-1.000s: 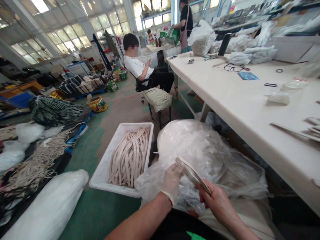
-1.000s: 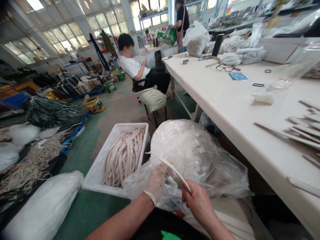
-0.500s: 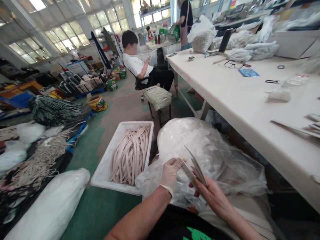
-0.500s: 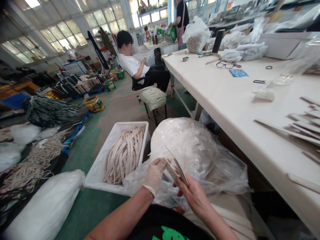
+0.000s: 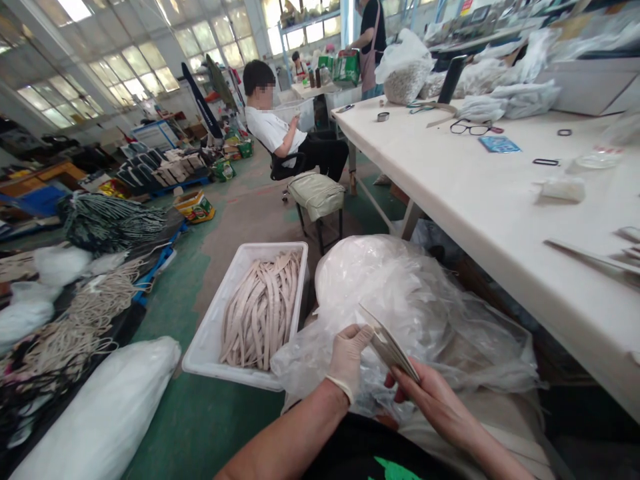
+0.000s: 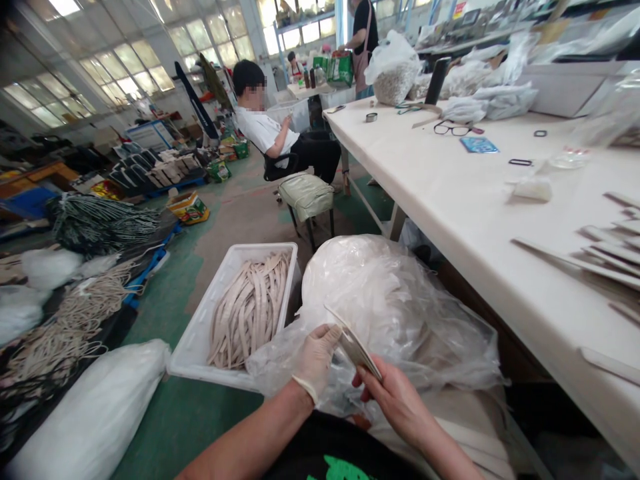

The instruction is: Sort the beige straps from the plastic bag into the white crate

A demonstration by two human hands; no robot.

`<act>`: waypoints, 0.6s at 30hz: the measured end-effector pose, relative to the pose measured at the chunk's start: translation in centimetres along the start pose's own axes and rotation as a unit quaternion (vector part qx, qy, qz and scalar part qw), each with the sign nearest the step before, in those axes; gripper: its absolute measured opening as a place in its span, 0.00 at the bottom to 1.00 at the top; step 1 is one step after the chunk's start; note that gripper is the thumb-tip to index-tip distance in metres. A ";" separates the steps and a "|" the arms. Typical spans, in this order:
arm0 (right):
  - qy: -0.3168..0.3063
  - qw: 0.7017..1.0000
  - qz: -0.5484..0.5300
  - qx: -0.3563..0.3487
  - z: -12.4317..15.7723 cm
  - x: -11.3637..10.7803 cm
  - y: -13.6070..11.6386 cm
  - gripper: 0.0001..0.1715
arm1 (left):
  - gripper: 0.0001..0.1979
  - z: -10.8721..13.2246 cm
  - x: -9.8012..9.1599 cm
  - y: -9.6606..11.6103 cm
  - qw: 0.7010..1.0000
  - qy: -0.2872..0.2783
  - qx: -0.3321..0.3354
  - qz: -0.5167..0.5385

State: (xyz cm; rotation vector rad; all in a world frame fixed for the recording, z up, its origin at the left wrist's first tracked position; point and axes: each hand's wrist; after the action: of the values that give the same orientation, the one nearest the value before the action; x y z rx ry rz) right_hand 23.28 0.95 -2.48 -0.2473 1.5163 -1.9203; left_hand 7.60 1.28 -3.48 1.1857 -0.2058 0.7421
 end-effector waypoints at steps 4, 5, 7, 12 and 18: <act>0.075 0.996 0.044 0.003 -0.4 0.3 -0.5 0.28 | 0.16 -0.3 0.9 1.0 0.999 0.011 -0.020 0.049; 0.082 0.995 0.057 0.003 -0.4 0.4 -0.4 0.28 | 0.16 -0.5 0.9 1.7 0.997 0.020 -0.022 0.066; 0.082 0.994 0.072 0.002 -0.3 0.5 -0.2 0.26 | 0.16 -1.0 0.6 3.1 0.997 0.026 -0.019 0.075; 0.059 0.996 0.067 0.007 0.0 0.5 0.0 0.25 | 0.15 -1.5 -0.9 3.8 0.992 0.016 -0.077 0.098; 0.038 0.997 0.060 0.000 0.3 0.6 0.3 0.24 | 0.14 -2.7 -1.5 3.2 0.979 0.055 -0.084 0.177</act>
State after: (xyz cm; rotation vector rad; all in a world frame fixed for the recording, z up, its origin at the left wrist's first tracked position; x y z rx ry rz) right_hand 23.15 0.32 -2.81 -0.0808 1.5453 -1.8532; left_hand 3.88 3.65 -2.89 0.9545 -0.3859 1.0771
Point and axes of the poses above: each hand's wrist, its own z-axis away from the middle knuckle, its own x-axis out of the palm, y = z × x, and after that the axes turned 1 degree about z, right-handed
